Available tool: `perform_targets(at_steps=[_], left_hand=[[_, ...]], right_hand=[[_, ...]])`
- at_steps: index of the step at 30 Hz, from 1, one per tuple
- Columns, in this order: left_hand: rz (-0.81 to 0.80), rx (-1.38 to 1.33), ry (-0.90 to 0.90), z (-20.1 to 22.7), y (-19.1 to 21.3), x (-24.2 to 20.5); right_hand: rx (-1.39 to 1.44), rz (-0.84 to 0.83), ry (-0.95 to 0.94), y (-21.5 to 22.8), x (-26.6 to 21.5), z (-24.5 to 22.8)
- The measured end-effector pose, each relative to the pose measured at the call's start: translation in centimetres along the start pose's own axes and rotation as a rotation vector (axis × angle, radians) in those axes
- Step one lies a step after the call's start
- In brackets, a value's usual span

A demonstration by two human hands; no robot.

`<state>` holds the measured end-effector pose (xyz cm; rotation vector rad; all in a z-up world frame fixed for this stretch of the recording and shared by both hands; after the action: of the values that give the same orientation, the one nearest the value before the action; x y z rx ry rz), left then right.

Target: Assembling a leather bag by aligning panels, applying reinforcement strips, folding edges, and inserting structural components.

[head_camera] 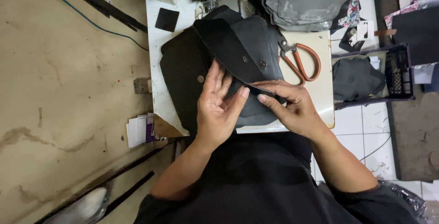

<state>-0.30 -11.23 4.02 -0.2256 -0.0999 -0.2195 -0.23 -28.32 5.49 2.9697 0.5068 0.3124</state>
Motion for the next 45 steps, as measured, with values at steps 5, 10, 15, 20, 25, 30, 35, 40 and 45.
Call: perform_targets(at_steps=[5,10,15,20,25,30,35,40,45], left_hand=[[-0.006,0.038,0.01,0.5,-1.3,-0.1],[0.026,0.07,0.004,0.3,-1.6,-0.4],[0.023,0.083,0.008,0.0,-1.6,-0.7],[0.024,0.104,-0.007,0.5,-1.7,-0.9],[0.036,0.117,0.012,0.5,-1.3,-1.4],[0.064,0.145,0.014,0.7,-1.3,-1.8],[0.084,0.254,0.005,1.7,-1.3,-2.9],[0.077,0.407,-0.058,2.2,-1.4,-3.9],[0.079,0.444,-0.106,2.6,-1.1,-4.0]], right_hand=[[0.02,0.003,0.039,-0.1,0.2,-0.6],[0.035,0.001,0.045,0.0,0.3,-0.7],[0.019,-0.03,0.06,-0.1,0.3,-1.1],[0.109,-0.088,0.059,0.1,-0.5,-0.4],[0.161,-0.148,0.047,0.2,-0.6,-0.1],[0.177,-0.131,0.062,-0.1,-1.0,0.7],[0.194,-0.121,0.046,-0.6,-1.4,0.9],[0.146,-0.1,0.018,-1.3,-1.3,-0.2],[0.108,-0.121,-0.003,-1.4,-1.0,-1.2]])
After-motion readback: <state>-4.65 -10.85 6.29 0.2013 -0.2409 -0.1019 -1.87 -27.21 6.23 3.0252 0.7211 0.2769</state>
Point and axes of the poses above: each hand's wrist, its own x-axis towards the middle knuckle, its own y-axis out of the back of the hand, z = x × y, the point moved 4 cm from there along x, towards the middle knuckle, and after that the axes turned 9 degrees about -z, right-handed, at the moved point
